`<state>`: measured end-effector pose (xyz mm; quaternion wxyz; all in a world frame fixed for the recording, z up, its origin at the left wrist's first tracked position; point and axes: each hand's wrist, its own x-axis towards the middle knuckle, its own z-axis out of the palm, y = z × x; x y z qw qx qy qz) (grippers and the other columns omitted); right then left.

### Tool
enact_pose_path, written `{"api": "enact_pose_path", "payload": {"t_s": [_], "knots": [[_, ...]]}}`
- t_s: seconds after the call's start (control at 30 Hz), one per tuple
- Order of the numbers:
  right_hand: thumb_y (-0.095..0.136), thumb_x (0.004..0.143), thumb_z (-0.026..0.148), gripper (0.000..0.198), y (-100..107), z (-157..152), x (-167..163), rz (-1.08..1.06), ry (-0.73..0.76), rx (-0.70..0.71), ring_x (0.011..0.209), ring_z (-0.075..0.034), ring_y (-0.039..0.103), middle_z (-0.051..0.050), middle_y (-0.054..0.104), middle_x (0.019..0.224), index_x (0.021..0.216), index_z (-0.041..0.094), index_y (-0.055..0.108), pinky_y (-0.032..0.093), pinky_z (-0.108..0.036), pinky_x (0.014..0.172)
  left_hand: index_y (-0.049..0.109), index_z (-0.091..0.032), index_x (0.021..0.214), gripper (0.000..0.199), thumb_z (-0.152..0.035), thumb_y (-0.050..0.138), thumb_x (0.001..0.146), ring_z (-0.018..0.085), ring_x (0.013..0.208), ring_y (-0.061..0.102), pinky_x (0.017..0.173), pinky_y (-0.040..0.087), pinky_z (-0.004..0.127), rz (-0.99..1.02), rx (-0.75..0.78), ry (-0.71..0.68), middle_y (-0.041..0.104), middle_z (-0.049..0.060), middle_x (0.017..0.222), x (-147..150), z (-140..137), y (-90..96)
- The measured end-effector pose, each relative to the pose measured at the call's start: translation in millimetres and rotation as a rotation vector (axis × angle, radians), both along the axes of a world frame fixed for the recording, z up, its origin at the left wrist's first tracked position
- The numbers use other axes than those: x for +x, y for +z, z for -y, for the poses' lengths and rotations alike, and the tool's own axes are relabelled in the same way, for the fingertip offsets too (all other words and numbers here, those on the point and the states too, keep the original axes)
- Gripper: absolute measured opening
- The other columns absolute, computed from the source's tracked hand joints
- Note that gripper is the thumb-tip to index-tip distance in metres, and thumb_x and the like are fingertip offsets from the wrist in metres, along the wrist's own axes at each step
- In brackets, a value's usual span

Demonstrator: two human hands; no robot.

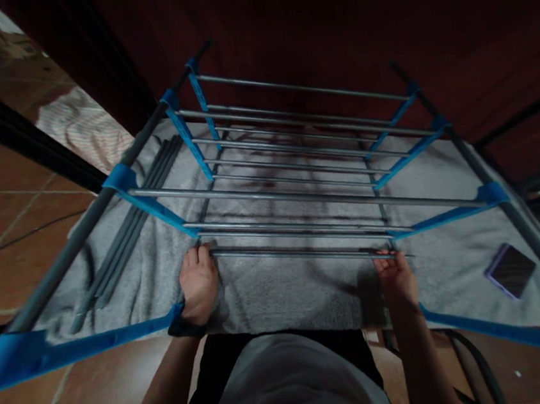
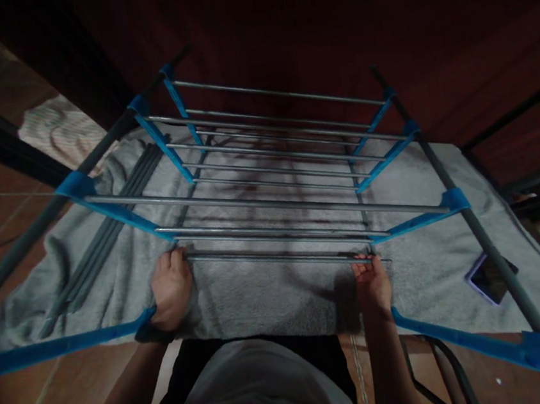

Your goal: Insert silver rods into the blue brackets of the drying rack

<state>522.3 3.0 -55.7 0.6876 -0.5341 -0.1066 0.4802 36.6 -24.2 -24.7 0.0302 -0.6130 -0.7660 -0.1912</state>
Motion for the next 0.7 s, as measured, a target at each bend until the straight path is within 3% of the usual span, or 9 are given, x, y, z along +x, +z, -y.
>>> {"api": "enact_pose_path", "payload": {"t_s": [0.3,0.4,0.7], "knots": [[0.070,0.085,0.038,0.016,4,-3,-12,-0.001,-0.033,0.023,0.085,-0.013,0.070,0.000,0.071,0.088,0.087,0.023,0.065,0.060,-0.029,0.086,0.063,-0.016,0.114,0.032,-0.025,0.043,0.091,0.028,0.099,0.058,0.084,0.050,0.041,0.040,-0.033,0.070,0.059,0.014,0.107,-7,-5,-0.4],[0.071,0.085,0.038,0.015,7,-5,-13,-0.006,-0.021,0.022,0.084,-0.015,0.071,-0.002,0.072,0.087,0.085,0.024,0.065,0.061,-0.031,0.084,0.066,-0.017,0.112,0.032,-0.025,0.045,0.088,0.027,0.100,0.058,0.091,0.050,0.042,0.130,0.019,0.074,0.060,0.012,0.108,-9,-5,0.1],[0.076,0.077,0.032,0.015,43,-14,-20,-0.071,0.078,0.086,0.087,-0.014,0.072,0.003,0.074,0.087,0.088,0.026,0.068,0.060,-0.027,0.080,0.073,-0.019,0.107,0.039,-0.027,0.054,0.074,0.027,0.090,0.061,0.098,0.050,0.051,0.418,0.080,0.185,0.061,0.006,0.094,-16,-8,12.2]]}}
